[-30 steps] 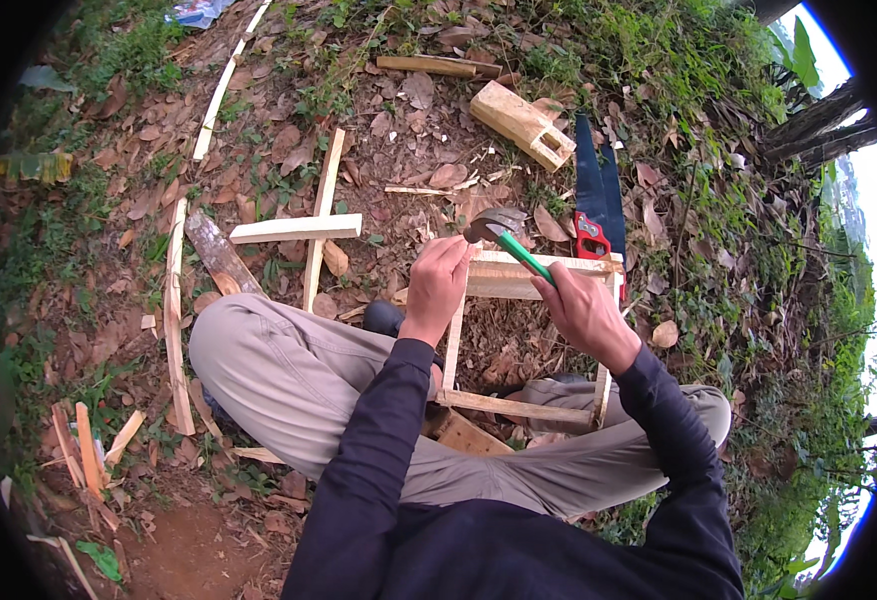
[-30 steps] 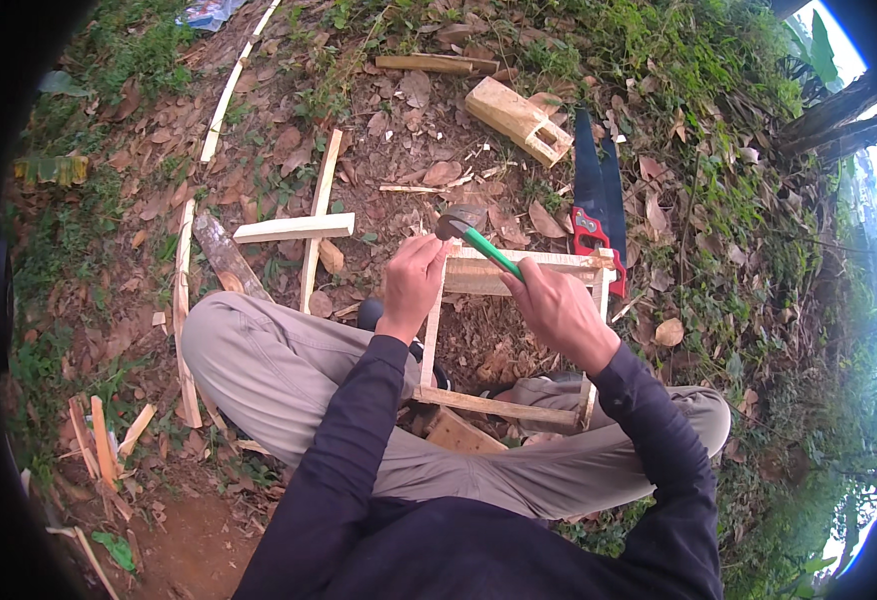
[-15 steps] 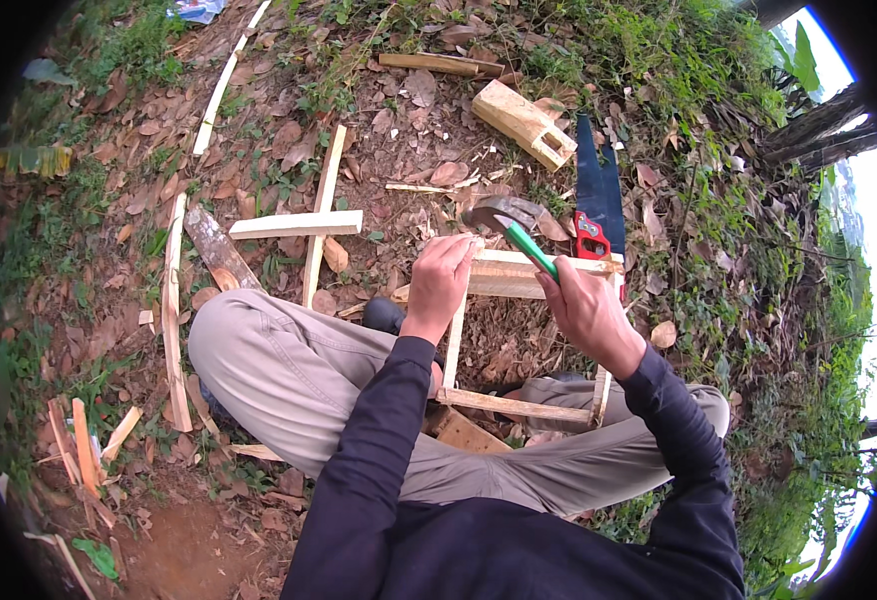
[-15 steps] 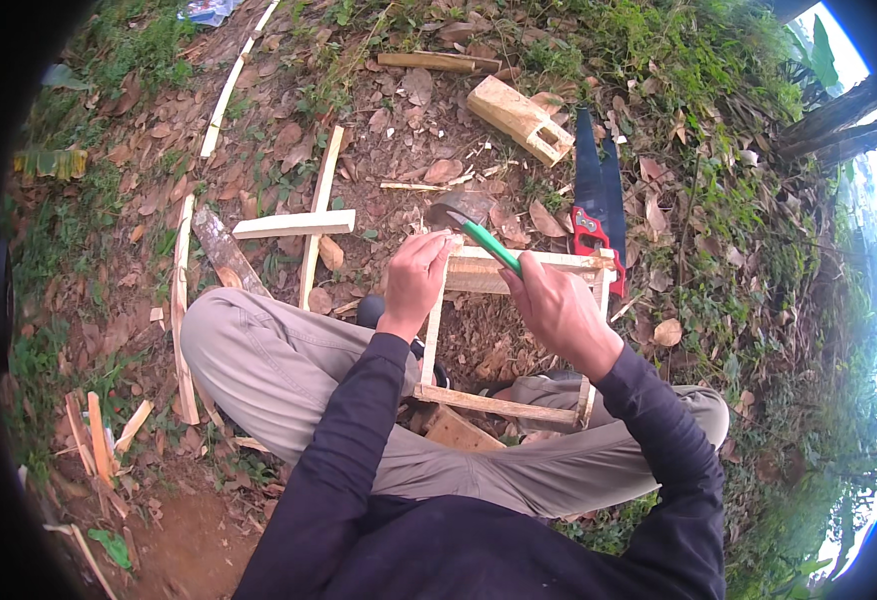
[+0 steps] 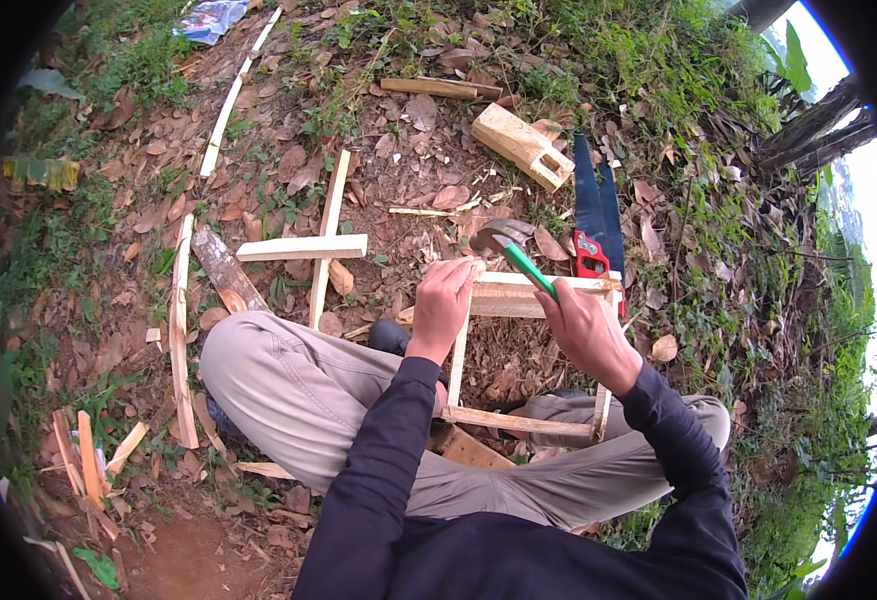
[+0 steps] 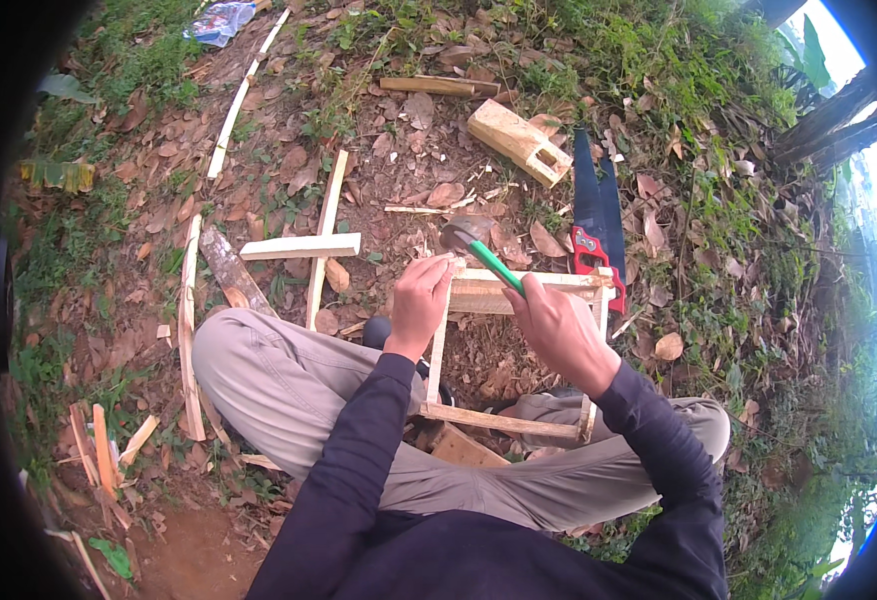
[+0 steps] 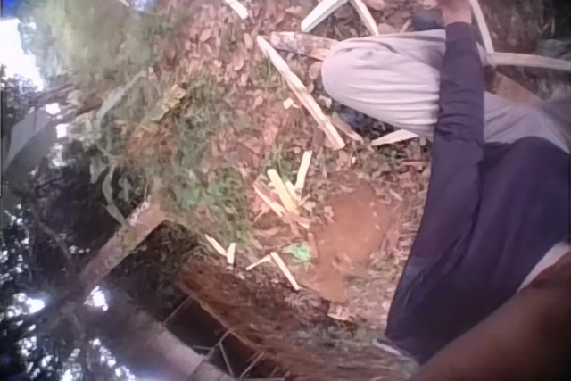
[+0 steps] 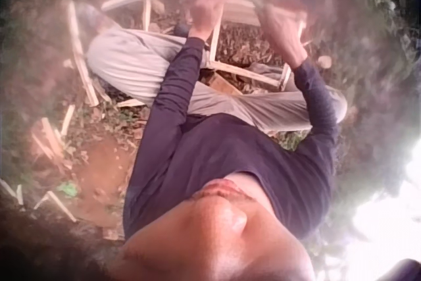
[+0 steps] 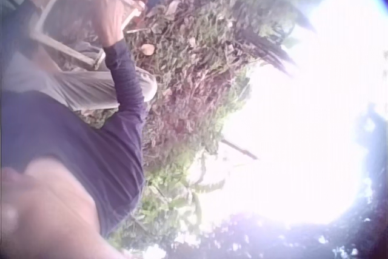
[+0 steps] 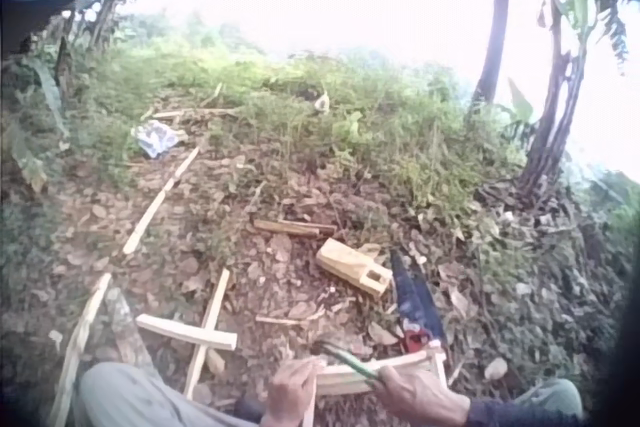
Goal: The person sits on the ground outdoors and uses a hammer to drive nails into a small wooden frame. They repeatedly hammer the same nail to secure the joint, then lift the frame to inspect it before placing it back down.
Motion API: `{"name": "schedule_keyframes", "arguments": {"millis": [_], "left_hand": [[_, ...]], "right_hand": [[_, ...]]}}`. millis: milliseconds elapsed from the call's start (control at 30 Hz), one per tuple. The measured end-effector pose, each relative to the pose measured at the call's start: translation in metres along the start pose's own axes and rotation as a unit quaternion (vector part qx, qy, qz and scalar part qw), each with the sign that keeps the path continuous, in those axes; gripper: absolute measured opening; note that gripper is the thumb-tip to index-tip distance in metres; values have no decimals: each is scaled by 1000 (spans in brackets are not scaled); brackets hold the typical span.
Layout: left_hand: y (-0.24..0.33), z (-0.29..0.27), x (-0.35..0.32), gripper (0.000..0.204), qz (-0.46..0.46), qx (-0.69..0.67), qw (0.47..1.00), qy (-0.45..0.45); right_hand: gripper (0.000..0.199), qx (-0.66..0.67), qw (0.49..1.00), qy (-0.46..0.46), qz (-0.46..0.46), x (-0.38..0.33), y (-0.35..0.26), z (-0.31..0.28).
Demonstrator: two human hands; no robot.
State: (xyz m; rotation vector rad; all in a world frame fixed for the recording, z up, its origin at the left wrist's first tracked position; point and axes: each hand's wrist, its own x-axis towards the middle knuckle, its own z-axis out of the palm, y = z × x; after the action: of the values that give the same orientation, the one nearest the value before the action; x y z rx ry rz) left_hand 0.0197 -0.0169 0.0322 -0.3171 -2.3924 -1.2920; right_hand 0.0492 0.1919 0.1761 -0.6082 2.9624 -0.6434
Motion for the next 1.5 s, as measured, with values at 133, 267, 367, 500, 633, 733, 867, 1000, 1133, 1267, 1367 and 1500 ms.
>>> {"name": "schedule_keyframes", "arguments": {"millis": [133, 267, 367, 500, 633, 733, 867, 1000, 1133, 1267, 1367, 1500], "left_hand": [[-4, 1, 4, 19, 5, -11, 1000, -1], [1, -4, 5, 18, 3, 10, 1000, 5], [1, -3, 5, 18, 0, -8, 1000, 3], [-1, -1, -1, 20, 5, 3, 1000, -10], [-4, 0, 1, 20, 3, 3, 1000, -9], [-4, 1, 1, 20, 4, -6, 1000, -6], [-3, 0, 0, 21, -1, -7, 1000, -12], [-3, -3, -4, 21, 0, 22, 1000, -12], [-2, 0, 4, 19, 14, -14, 1000, -1], [-4, 1, -1, 18, 15, 14, 1000, 6], [-2, 0, 0, 18, 12, 5, 1000, 3], [-5, 0, 2, 20, 28, -5, 1000, 2]], "right_hand": [[23, 26, 998, 60, -22, 2, -8, -5], [24, -35, 999, -41, 10, 2, 0, 7], [24, 9, 998, 51, -32, 7, -9, -6], [24, -7, 1000, -4, 2, 0, -13, 0], [24, -11, 999, -42, 21, 3, -8, 0], [23, 33, 998, 45, -4, 8, -14, -7], [24, 16, 1000, -9, 18, -2, -17, 0], [25, -3, 999, -45, 12, -1, -14, 3], [25, 66, 994, 80, -23, 3, -23, -10], [27, -24, 995, -88, 36, -4, -16, 1], [24, 17, 998, -53, 24, -4, -12, 3], [20, 101, 994, 35, -20, -2, -16, -5]]}}
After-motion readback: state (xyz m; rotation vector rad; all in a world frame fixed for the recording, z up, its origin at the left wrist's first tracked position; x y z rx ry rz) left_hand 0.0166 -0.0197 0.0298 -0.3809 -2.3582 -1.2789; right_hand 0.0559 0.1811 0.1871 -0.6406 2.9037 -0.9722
